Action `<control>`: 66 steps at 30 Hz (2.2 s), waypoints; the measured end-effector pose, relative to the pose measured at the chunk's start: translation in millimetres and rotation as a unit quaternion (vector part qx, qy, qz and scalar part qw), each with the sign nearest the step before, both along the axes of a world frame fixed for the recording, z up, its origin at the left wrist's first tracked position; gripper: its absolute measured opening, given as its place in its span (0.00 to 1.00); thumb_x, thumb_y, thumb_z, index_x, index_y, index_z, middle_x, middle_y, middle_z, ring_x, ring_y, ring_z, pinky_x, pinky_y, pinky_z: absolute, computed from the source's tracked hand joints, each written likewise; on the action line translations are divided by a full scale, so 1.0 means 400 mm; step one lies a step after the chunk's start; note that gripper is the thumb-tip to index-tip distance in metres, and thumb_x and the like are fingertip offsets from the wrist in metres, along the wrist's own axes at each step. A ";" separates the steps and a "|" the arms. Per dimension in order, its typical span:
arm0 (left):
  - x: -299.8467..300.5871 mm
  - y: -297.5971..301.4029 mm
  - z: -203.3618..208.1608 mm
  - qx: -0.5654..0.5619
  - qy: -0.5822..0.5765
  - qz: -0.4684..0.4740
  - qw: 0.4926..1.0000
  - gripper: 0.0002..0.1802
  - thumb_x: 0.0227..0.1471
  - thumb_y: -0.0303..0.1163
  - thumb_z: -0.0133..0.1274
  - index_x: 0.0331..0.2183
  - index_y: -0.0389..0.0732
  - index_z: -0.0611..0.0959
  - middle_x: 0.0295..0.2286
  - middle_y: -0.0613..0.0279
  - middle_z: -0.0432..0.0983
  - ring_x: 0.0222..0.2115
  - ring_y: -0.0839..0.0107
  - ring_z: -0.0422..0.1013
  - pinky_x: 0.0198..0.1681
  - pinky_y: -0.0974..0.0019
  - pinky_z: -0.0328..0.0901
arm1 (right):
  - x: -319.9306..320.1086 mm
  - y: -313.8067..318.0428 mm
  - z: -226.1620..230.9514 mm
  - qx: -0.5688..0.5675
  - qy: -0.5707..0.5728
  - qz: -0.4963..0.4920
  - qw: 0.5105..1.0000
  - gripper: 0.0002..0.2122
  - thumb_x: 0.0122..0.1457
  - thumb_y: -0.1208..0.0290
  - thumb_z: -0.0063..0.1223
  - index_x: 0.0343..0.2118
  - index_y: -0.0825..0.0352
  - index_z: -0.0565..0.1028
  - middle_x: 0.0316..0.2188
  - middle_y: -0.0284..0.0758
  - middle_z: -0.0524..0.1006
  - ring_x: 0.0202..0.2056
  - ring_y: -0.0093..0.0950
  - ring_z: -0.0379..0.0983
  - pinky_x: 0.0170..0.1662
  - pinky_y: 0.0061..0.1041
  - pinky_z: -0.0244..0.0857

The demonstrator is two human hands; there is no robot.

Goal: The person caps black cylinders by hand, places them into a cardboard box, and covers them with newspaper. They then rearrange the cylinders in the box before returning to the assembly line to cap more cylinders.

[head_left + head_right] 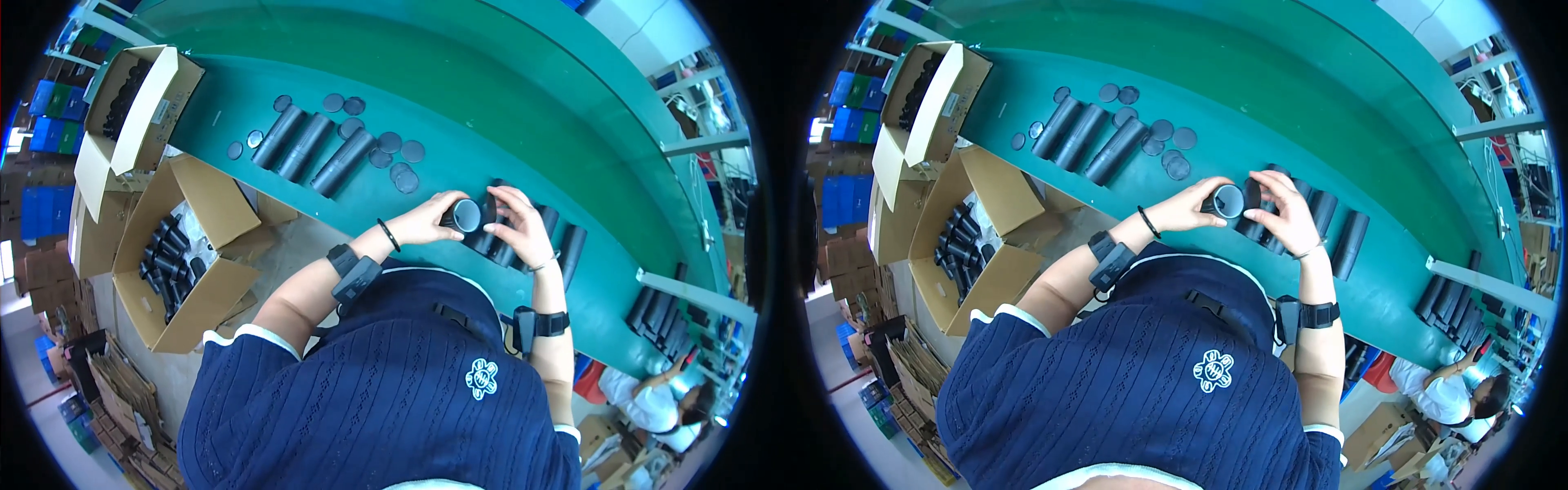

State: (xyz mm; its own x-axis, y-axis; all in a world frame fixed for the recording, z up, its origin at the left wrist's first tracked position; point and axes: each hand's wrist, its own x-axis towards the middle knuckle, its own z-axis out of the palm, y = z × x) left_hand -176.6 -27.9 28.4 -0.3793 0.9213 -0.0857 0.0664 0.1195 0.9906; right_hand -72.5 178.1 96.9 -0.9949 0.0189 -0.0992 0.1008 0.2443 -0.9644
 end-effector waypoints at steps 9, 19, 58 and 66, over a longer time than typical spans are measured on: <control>0.012 0.041 -0.039 -0.016 0.084 -0.006 0.996 0.44 0.42 0.39 0.64 0.56 0.36 0.58 0.52 0.42 0.58 0.55 0.50 0.57 0.57 0.56 0.55 | 0.005 -0.048 -0.008 0.223 0.053 0.015 0.973 0.27 0.40 0.79 0.64 0.48 0.68 0.71 0.47 0.45 0.70 0.49 0.42 0.67 0.52 0.33 0.62; 0.022 0.050 -0.045 -0.007 0.090 0.005 0.996 0.40 0.51 0.56 0.52 0.53 0.35 0.62 0.50 0.42 0.60 0.53 0.48 0.57 0.56 0.52 0.53 | 0.008 -0.057 -0.004 0.264 0.064 0.018 0.962 0.25 0.39 0.82 0.60 0.46 0.69 0.73 0.45 0.43 0.72 0.48 0.41 0.68 0.51 0.32 0.64; 0.033 0.042 -0.039 0.005 0.105 0.036 0.994 0.33 0.52 0.52 0.52 0.49 0.36 0.66 0.45 0.46 0.65 0.49 0.51 0.61 0.53 0.54 0.56 | -0.001 -0.075 -0.010 0.303 0.096 0.028 0.948 0.24 0.37 0.77 0.64 0.43 0.72 0.74 0.41 0.42 0.72 0.43 0.40 0.69 0.47 0.33 0.65; 0.033 0.017 -0.033 0.005 0.051 0.028 0.998 0.35 0.49 0.43 0.55 0.53 0.37 0.61 0.47 0.47 0.66 0.51 0.54 0.61 0.53 0.55 0.56 | 0.011 -0.048 -0.130 -0.125 -0.057 -0.051 0.989 0.13 0.57 0.74 0.53 0.46 0.64 0.76 0.35 0.27 0.69 0.33 0.15 0.65 0.35 0.16 0.64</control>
